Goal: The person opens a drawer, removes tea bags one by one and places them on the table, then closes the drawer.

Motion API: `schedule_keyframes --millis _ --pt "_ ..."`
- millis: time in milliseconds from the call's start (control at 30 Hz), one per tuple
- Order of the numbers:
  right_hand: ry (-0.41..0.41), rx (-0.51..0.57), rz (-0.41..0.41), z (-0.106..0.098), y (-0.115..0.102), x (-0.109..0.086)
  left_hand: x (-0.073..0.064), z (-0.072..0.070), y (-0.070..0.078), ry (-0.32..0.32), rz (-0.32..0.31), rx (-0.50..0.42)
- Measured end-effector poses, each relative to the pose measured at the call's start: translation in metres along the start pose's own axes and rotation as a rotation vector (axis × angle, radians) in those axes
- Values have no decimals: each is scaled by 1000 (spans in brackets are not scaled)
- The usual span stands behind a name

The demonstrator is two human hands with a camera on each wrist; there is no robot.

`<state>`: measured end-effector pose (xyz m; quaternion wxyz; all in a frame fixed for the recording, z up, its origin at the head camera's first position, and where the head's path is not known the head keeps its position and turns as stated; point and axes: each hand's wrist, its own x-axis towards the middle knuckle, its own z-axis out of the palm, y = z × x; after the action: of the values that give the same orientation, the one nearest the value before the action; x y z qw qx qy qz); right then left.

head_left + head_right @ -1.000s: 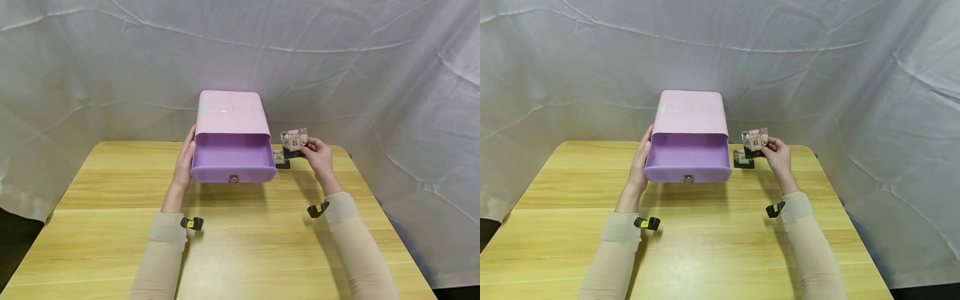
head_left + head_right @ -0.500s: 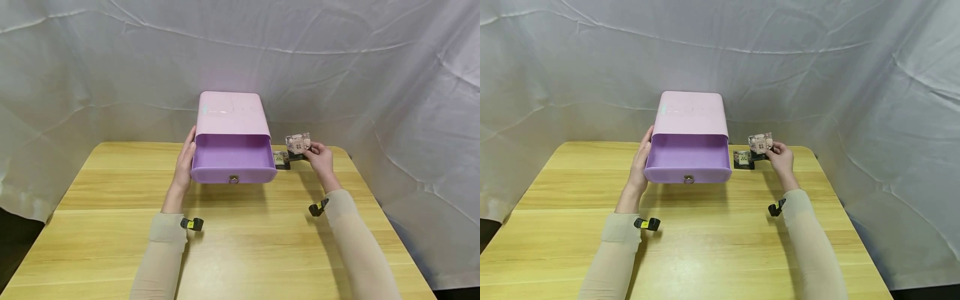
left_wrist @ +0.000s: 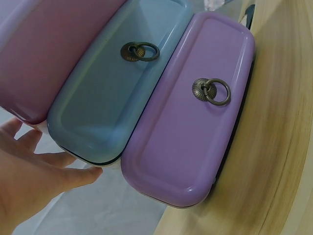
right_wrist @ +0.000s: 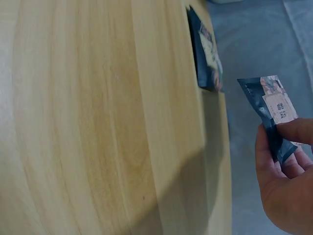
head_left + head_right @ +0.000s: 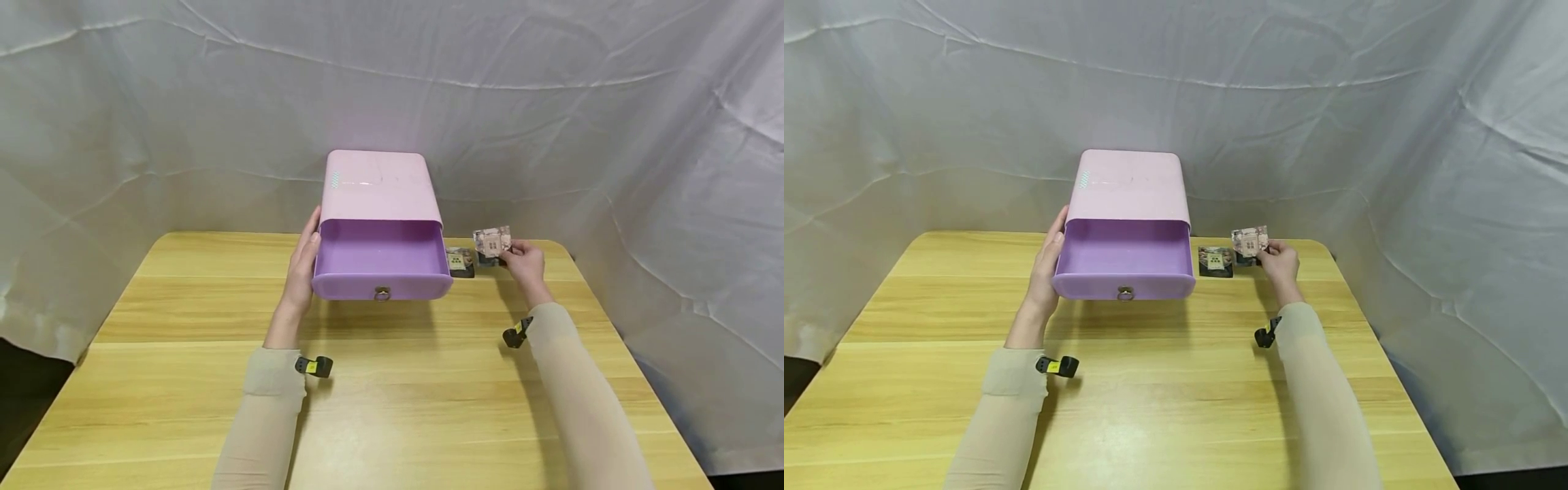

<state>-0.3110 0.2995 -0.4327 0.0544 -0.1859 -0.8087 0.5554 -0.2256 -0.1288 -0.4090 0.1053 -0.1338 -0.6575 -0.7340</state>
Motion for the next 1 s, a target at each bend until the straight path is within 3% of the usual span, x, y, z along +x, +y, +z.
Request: schedule_keyframes --millis 367,1000 --pt "-40 -204 28 -4 10 7 1 1 -2 -2 -3 -18" --pt "-37 -362 29 -4 25 12 0 2 -2 -9 -7 -20"
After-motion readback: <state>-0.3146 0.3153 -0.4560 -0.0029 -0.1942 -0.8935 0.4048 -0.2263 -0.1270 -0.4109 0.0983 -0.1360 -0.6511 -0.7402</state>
